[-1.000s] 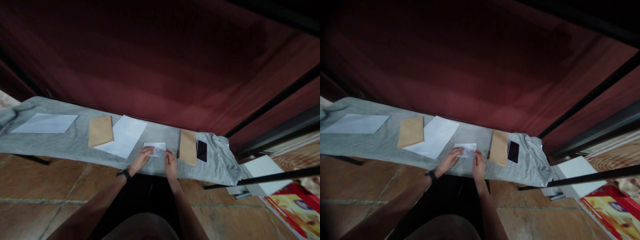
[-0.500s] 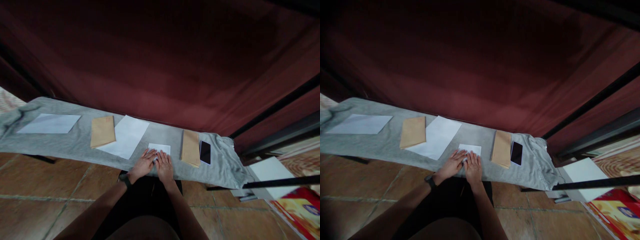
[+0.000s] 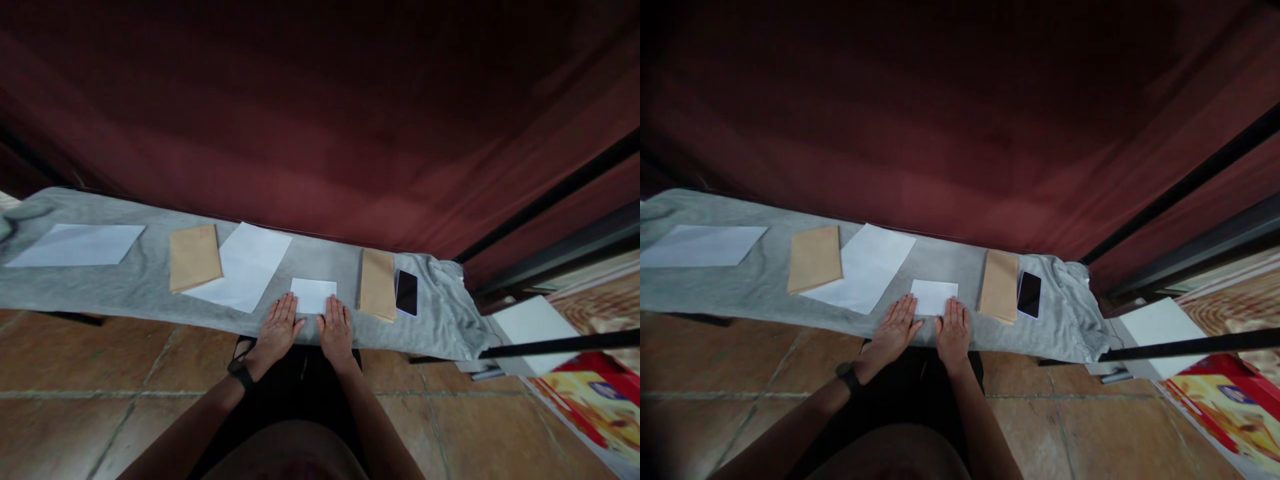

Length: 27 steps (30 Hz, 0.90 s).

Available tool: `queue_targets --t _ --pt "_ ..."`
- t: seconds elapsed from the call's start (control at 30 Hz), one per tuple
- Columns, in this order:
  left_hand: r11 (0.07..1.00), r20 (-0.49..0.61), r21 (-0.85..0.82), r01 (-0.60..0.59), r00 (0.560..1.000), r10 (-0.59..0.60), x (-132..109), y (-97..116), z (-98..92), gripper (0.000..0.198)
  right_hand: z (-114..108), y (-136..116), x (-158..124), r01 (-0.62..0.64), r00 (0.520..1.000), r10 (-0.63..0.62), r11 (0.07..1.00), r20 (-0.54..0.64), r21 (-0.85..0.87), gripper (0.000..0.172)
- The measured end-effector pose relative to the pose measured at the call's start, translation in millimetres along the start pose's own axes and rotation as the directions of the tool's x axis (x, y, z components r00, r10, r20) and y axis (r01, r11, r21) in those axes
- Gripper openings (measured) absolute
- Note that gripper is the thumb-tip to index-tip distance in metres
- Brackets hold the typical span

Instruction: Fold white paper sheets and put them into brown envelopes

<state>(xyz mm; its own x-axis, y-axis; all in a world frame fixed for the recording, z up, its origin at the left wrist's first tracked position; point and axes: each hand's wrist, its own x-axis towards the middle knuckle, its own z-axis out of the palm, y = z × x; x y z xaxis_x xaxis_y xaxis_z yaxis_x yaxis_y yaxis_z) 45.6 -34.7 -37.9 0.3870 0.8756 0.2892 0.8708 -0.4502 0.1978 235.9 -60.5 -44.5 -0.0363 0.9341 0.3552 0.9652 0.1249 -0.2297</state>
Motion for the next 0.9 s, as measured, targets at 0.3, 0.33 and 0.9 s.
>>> queue_targets --t 0.3,0.33,0.9 --pt "0.993 0.008 -0.12 -0.021 1.0 0.022 28 34 18.6 0.058 -6 0 -2 -0.054 0.998 0.051 0.997 0.044 0.06 0.053" --pt "0.993 0.017 -0.118 -0.018 1.0 0.02 32 35 22.0 0.058 -6 1 -2 -0.051 0.998 0.049 0.997 0.041 0.065 0.053" --pt "0.999 0.134 -0.037 -0.016 0.991 0.021 54 24 23.8 0.065 12 -17 60 -0.027 0.976 -0.003 0.991 0.218 0.133 0.05"
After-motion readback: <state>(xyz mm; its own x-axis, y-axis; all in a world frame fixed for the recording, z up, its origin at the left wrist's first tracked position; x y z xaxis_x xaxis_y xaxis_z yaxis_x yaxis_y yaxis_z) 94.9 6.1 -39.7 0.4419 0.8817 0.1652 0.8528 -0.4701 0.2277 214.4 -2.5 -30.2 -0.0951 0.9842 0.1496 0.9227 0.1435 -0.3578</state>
